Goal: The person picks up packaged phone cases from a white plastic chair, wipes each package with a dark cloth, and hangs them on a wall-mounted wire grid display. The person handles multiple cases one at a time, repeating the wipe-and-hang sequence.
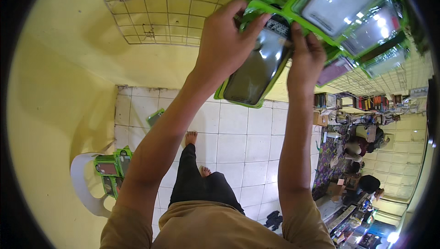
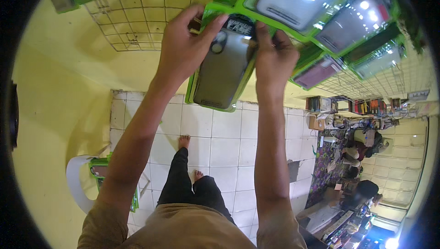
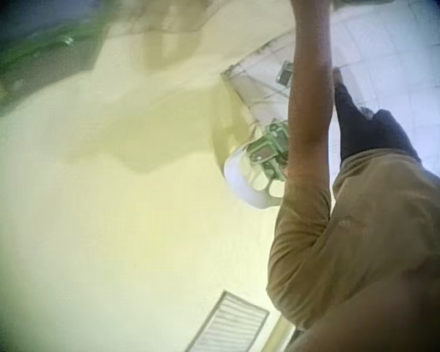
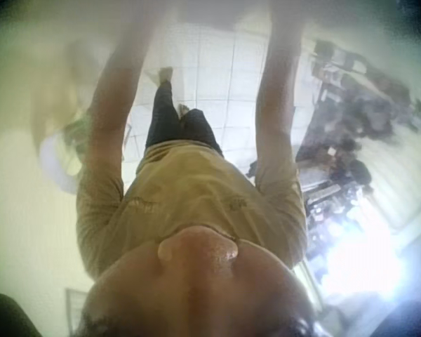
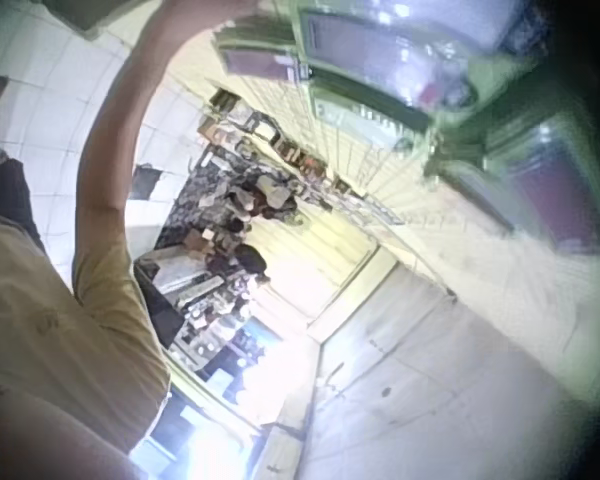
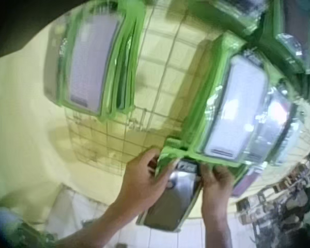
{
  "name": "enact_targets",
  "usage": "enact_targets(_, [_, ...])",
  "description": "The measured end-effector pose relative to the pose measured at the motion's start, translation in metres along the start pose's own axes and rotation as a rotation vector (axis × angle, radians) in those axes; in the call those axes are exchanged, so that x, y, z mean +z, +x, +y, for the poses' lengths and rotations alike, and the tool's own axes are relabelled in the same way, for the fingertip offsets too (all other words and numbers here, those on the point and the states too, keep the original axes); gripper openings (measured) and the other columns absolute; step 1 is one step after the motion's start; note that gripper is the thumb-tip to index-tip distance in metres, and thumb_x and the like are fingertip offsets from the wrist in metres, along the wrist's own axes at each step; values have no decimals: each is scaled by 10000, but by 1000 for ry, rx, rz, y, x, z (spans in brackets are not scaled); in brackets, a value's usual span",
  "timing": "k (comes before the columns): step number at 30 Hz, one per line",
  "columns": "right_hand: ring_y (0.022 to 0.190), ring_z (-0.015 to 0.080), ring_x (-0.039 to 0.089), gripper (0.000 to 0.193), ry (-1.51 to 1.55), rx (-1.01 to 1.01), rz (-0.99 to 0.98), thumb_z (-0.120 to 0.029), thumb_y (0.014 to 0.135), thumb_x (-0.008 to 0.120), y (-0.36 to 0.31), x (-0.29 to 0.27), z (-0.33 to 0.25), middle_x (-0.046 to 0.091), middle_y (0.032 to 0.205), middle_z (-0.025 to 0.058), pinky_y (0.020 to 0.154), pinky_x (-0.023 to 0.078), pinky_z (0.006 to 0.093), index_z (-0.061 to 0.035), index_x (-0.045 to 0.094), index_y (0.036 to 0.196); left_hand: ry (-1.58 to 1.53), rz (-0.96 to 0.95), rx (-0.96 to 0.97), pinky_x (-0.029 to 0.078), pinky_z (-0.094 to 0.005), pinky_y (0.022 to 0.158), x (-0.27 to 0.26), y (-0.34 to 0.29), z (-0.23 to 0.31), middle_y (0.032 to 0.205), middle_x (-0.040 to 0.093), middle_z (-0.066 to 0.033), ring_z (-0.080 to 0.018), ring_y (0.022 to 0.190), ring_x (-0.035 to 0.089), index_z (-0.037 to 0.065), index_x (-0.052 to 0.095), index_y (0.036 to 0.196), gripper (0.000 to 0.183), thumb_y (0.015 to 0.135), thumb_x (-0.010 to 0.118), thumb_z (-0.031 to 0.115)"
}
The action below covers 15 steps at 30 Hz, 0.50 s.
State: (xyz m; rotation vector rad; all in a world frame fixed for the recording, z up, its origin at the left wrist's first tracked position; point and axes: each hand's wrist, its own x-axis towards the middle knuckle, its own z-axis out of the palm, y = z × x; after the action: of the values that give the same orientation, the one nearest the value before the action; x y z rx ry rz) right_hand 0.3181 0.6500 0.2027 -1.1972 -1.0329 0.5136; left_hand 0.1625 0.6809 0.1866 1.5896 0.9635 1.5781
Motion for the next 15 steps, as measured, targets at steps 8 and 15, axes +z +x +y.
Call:
enact_targets(8, [1022, 188, 649, 294, -432, -341, 125, -89, 925, 687, 32, 16, 8, 706, 1152, 126, 901, 499, 320, 61, 683, 1178, 358, 96, 79, 487, -391, 526, 12, 39, -12, 649, 624, -128, -276, 578, 616, 15, 660, 750, 316, 787, 798, 297])
enact_targets(15, [998, 194, 677, 354, -628, -493, 109, -118, 916, 726, 41, 11, 18, 708, 1131, 131, 856, 538, 327, 63, 645, 1209, 552, -81, 2, 539, -382, 569, 15, 54, -8, 799, 673, -142, -262, 689, 681, -15, 653, 916, 293, 842, 760, 247])
